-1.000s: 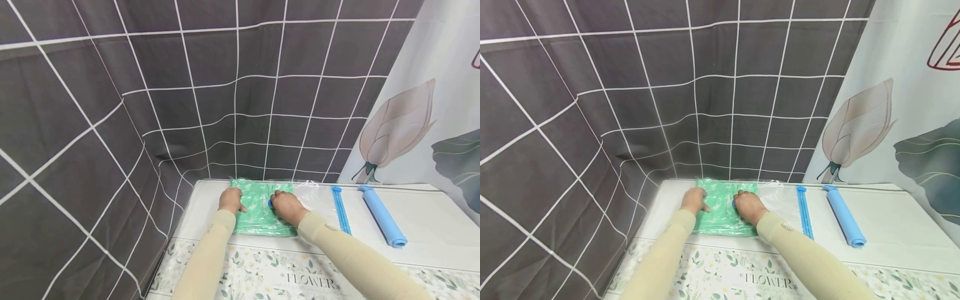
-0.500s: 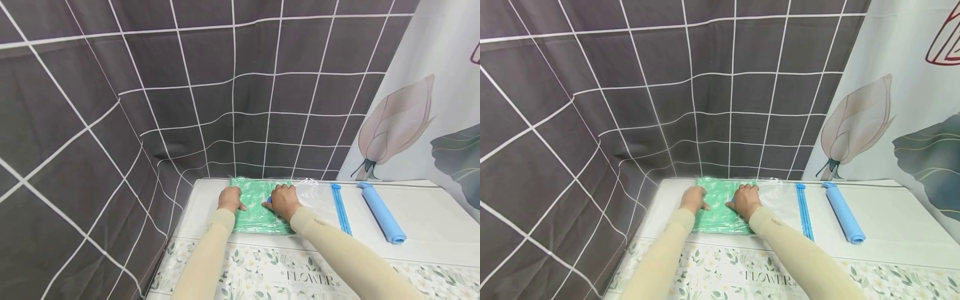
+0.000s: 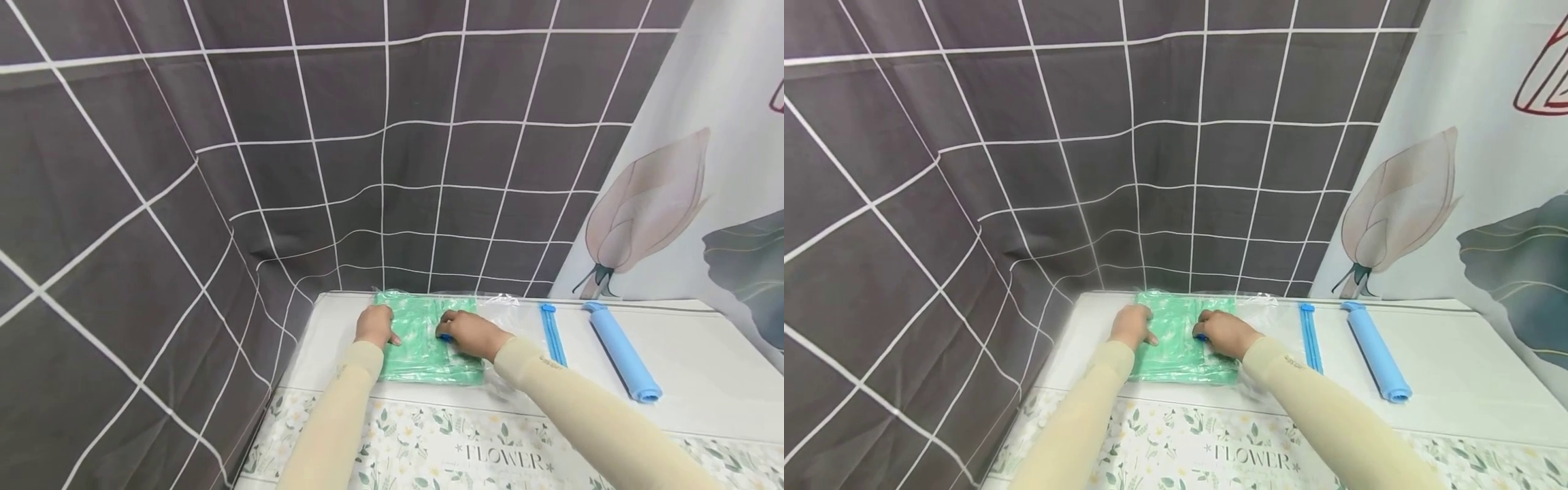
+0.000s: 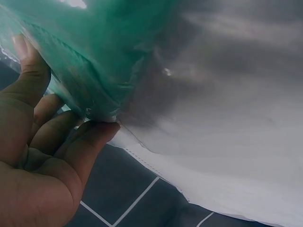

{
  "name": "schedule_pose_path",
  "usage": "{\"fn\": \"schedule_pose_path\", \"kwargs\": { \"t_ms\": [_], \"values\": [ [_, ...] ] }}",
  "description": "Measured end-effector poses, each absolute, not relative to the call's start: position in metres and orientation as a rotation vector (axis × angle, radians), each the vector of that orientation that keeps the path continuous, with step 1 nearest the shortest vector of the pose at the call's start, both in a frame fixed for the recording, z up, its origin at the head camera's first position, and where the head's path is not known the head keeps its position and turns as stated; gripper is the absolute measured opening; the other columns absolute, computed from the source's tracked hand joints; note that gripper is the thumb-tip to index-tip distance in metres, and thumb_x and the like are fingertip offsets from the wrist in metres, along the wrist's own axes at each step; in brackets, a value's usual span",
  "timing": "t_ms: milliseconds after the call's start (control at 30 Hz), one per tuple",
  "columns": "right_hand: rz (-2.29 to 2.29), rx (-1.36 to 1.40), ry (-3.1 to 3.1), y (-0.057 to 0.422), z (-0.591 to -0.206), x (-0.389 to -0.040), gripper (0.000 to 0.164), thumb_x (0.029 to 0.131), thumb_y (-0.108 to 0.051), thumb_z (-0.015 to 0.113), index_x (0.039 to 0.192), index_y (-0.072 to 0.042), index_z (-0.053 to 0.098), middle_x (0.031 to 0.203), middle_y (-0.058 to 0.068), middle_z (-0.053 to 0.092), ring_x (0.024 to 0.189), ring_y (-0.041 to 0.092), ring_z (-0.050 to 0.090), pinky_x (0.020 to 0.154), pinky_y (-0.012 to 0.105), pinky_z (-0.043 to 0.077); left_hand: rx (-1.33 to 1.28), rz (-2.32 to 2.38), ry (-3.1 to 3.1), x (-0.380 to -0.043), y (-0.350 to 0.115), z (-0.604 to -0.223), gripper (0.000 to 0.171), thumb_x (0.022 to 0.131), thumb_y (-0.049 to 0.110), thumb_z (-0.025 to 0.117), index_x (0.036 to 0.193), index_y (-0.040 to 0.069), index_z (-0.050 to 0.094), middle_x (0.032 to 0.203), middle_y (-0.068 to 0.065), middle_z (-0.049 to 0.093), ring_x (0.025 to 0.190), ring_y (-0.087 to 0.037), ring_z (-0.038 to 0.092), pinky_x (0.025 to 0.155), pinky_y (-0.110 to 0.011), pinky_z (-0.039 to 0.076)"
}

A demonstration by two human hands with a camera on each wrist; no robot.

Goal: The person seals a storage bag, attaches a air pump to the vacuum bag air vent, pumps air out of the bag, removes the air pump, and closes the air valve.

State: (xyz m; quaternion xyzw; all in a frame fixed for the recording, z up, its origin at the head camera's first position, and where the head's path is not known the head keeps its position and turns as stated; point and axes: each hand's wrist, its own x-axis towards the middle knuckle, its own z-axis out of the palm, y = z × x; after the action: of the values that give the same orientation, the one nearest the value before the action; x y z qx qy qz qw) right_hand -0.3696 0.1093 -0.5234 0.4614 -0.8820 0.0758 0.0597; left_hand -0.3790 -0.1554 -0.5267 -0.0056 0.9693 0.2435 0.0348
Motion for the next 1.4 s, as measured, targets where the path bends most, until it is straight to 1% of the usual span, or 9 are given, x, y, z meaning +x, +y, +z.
{"fn": "schedule_pose_path", "kwargs": {
  "t_ms": [133, 367, 567, 667, 767, 933, 1100, 1233, 1400],
  "values": [
    [0.134, 1.313, -2.681, 0.106, -0.521, -0.361, 0.037, 0.092, -0.005, 0.093, 0.125, -0.007, 0.078, 0.111, 0.014, 0.073, 0.094, 0.028, 0.078, 0.088, 0.043, 0.072, 0.011, 0.700, 3.004, -0.379, -0.154, -0.530, 0.071, 0.068, 0.026, 0.103, 0.131, 0.000, 0.081, 0.136, -0.019, 0.082, 0.131, -0.041, 0.077, 0.120, -0.053, 0.061],
    [-0.143, 1.137, -2.750, 0.090, -0.527, -0.365, 0.018, 0.107, -0.015, 0.079, 0.117, -0.003, 0.069, 0.105, 0.012, 0.068, 0.090, 0.026, 0.073, 0.083, 0.040, 0.069, -0.006, 0.686, 3.006, -0.390, -0.157, -0.538, 0.074, 0.064, 0.029, 0.104, 0.130, 0.003, 0.083, 0.134, -0.018, 0.083, 0.126, -0.043, 0.079, 0.115, -0.055, 0.064],
    [-0.123, 0.980, -2.835, 0.084, -0.528, -0.366, 0.030, 0.115, -0.032, 0.068, 0.111, -0.003, 0.062, 0.102, 0.015, 0.069, 0.090, 0.034, 0.071, 0.081, 0.050, 0.069, -0.015, 0.714, 2.986, -0.399, -0.158, -0.548, 0.076, 0.064, 0.031, 0.104, 0.132, 0.005, 0.082, 0.137, -0.016, 0.083, 0.129, -0.042, 0.077, 0.119, -0.054, 0.062],
    [-0.077, 0.978, -2.861, 0.086, -0.525, -0.365, 0.026, 0.115, -0.031, 0.069, 0.114, -0.006, 0.062, 0.103, 0.014, 0.069, 0.088, 0.033, 0.073, 0.079, 0.050, 0.069, 0.006, 0.730, 3.008, -0.402, -0.159, -0.559, 0.075, 0.063, 0.032, 0.103, 0.130, 0.007, 0.083, 0.135, -0.015, 0.083, 0.126, -0.041, 0.078, 0.116, -0.055, 0.064],
    [-0.049, 1.108, -2.823, 0.091, -0.519, -0.363, 0.019, 0.108, -0.021, 0.080, 0.118, -0.009, 0.069, 0.106, 0.010, 0.071, 0.089, 0.028, 0.075, 0.082, 0.044, 0.070, 0.028, 0.738, 3.016, -0.389, -0.156, -0.547, 0.072, 0.063, 0.028, 0.103, 0.127, 0.002, 0.083, 0.133, -0.019, 0.083, 0.125, -0.044, 0.078, 0.116, -0.057, 0.063],
    [-0.011, 1.302, -2.721, 0.096, -0.515, -0.365, 0.031, 0.094, -0.011, 0.094, 0.121, -0.007, 0.078, 0.111, 0.010, 0.075, 0.095, 0.025, 0.077, 0.089, 0.036, 0.071, 0.005, 0.716, 3.021, -0.374, -0.151, -0.525, 0.072, 0.064, 0.022, 0.102, 0.129, -0.003, 0.081, 0.134, -0.023, 0.082, 0.129, -0.048, 0.076, 0.119, -0.058, 0.061],
    [0.096, 1.261, -2.746, 0.098, -0.523, -0.374, 0.023, 0.098, -0.009, 0.090, 0.115, -0.001, 0.077, 0.100, 0.014, 0.074, 0.084, 0.024, 0.074, 0.079, 0.038, 0.070, 0.007, 0.713, 3.025, -0.390, -0.158, -0.546, 0.074, 0.065, 0.029, 0.102, 0.132, 0.003, 0.082, 0.136, -0.019, 0.082, 0.127, -0.045, 0.077, 0.116, -0.058, 0.063],
    [0.111, 1.198, -2.737, 0.100, -0.539, -0.388, 0.020, 0.102, -0.018, 0.086, 0.104, -0.002, 0.073, 0.091, 0.011, 0.069, 0.077, 0.022, 0.067, 0.068, 0.044, 0.067, 0.018, 0.701, 3.023, -0.399, -0.161, -0.555, 0.075, 0.065, 0.033, 0.101, 0.132, 0.005, 0.083, 0.136, -0.018, 0.082, 0.124, -0.044, 0.078, 0.113, -0.056, 0.065],
    [0.009, 1.178, -2.827, 0.090, -0.514, -0.374, 0.022, 0.100, -0.016, 0.088, 0.106, 0.001, 0.074, 0.095, 0.013, 0.070, 0.083, 0.027, 0.072, 0.079, 0.043, 0.070, 0.018, 0.719, 3.024, -0.397, -0.160, -0.553, 0.075, 0.066, 0.033, 0.101, 0.133, 0.004, 0.082, 0.138, -0.017, 0.082, 0.128, -0.042, 0.077, 0.117, -0.054, 0.063]
  ]
}}
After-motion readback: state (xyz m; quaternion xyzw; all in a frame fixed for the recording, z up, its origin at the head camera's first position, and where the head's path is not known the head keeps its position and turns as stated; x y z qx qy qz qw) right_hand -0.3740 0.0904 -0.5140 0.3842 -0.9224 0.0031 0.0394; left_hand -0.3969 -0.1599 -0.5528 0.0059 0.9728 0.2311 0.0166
